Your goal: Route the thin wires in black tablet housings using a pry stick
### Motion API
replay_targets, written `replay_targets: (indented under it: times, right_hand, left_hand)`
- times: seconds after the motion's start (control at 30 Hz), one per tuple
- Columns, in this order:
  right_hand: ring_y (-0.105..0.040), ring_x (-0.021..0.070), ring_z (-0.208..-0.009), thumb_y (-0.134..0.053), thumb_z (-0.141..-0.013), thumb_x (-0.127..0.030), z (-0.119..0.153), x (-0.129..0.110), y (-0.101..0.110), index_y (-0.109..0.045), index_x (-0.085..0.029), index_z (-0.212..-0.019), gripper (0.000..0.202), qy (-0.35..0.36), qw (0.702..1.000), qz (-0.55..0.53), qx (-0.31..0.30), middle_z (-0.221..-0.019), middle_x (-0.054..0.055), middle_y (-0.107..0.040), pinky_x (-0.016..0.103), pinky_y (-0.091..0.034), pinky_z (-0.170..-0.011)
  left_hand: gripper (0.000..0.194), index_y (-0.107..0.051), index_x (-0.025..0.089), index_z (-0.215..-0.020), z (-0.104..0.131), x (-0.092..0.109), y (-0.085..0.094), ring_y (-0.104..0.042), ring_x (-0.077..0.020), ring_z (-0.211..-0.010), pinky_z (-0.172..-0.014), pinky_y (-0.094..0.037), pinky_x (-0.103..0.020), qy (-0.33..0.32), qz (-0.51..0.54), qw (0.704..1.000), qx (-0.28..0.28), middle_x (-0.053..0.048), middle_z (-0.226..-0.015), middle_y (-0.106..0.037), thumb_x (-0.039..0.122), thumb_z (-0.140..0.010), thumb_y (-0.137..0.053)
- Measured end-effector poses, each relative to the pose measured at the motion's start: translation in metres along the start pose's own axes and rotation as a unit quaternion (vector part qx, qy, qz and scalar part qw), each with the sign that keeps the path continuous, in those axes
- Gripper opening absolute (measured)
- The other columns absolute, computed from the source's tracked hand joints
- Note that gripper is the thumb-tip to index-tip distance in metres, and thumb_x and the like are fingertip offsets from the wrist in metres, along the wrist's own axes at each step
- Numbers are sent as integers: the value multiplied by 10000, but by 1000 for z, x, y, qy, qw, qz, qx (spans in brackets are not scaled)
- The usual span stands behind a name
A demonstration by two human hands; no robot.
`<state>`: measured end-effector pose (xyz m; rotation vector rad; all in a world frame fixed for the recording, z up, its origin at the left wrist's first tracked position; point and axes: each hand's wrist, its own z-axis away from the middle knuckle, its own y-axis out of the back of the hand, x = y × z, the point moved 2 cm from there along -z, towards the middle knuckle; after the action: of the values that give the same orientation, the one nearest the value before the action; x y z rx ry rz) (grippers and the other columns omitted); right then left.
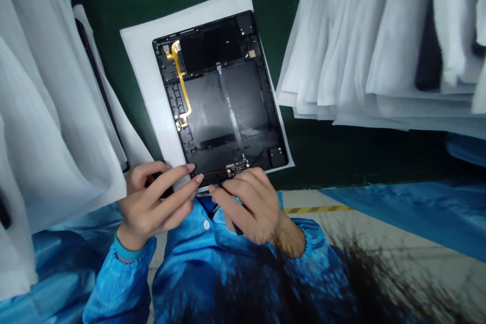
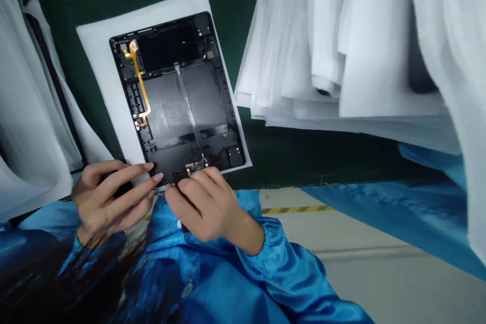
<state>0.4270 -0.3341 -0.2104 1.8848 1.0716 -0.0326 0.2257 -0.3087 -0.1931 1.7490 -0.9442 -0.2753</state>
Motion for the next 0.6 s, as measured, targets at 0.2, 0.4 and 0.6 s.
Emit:
replay_targets:
  times: [0.2,0.4,0.6]
  right_hand:
    - [-537,167,-703,-498,-902,-70,3,-2,-3,-635,-138,-1000,181,-17,1000,-2,17,-771,48,-630,334,-413,-616]
    - [-568,189,-735,-500,-897,-60,4,-2,0,-624,-107,-1045,199,-11,999,-37,16,-805,73,-658,349,-448,-623]
    - [-594,191,-730,-547,-879,-55,5,-4,4,-585,-138,-1087,227,-78,991,-101,39,-805,67,-660,362,-484,-635]
  left_hand:
    - [277,-716,233,-1116,-1,1,1,-537,-225,-936,-768,-548,-382,15,8,1000,-14,-47,-1119,-704,193,-842,-718]
    - [368,-685,273,-1199,-3,2,3,-513,-230,-994,-833,-526,-386,31,7,998,-56,-65,-1151,-663,184,-844,-724]
    - [484,-613,331,-1313,0,3,1,-511,-263,-1018,-863,-505,-409,33,-20,996,-81,-64,-1168,-627,225,-850,-706]
